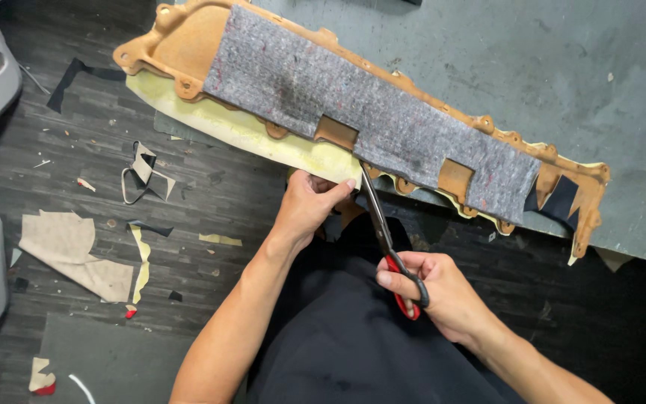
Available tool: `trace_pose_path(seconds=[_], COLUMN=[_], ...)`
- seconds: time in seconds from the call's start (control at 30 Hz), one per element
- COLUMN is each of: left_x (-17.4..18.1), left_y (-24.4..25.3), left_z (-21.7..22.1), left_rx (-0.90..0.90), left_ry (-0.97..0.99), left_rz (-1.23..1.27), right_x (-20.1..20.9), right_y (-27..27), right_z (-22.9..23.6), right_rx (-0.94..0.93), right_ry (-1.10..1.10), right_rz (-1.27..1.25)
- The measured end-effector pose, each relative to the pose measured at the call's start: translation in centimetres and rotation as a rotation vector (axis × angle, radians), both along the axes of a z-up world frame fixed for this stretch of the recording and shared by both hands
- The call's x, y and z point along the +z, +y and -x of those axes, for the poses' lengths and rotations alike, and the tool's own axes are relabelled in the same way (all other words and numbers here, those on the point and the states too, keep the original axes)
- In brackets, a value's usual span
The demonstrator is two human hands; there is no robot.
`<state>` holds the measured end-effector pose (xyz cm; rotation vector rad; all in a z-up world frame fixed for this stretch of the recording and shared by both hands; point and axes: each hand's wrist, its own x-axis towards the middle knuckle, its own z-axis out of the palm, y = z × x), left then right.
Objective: The person uses scissors to trim a gray fabric piece along the edges of a wooden template with foam padding. They then smooth the cut fabric on the table and trim its edges with a utility knife.
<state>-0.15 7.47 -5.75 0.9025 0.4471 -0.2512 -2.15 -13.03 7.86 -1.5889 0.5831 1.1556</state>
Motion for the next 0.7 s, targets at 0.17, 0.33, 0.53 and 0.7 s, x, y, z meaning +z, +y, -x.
trace_pose_path(seconds=[0.17, 0.33, 0.53, 0.7], left_x=[-0.6, -1.0, -0.5, 0.4], left_y=[-0.5, -1.0, -1.6, -1.3], left_z=[-0.2, -0.3, -0.2, -0.2], left_rx=[0.03, 0.063, 0.056, 0.089], left_ry=[-0.05, -0.012, 0.067, 0.081], left_rz=[0.013, 0.0, -0.032, 0.012], right_x=[0.2, 0.2, 0.2, -1.1], right_y=[-1.8, -3.7, -5.9, -6.7], right_z=[-3.5, -7.6, -12.9, -16.8], right_rx=[0.094, 0.317, 0.523, 0.616], right_ry=[0.074, 0.096, 0.148, 0.195], right_rz=[0.064, 0.088, 0.126, 0.088])
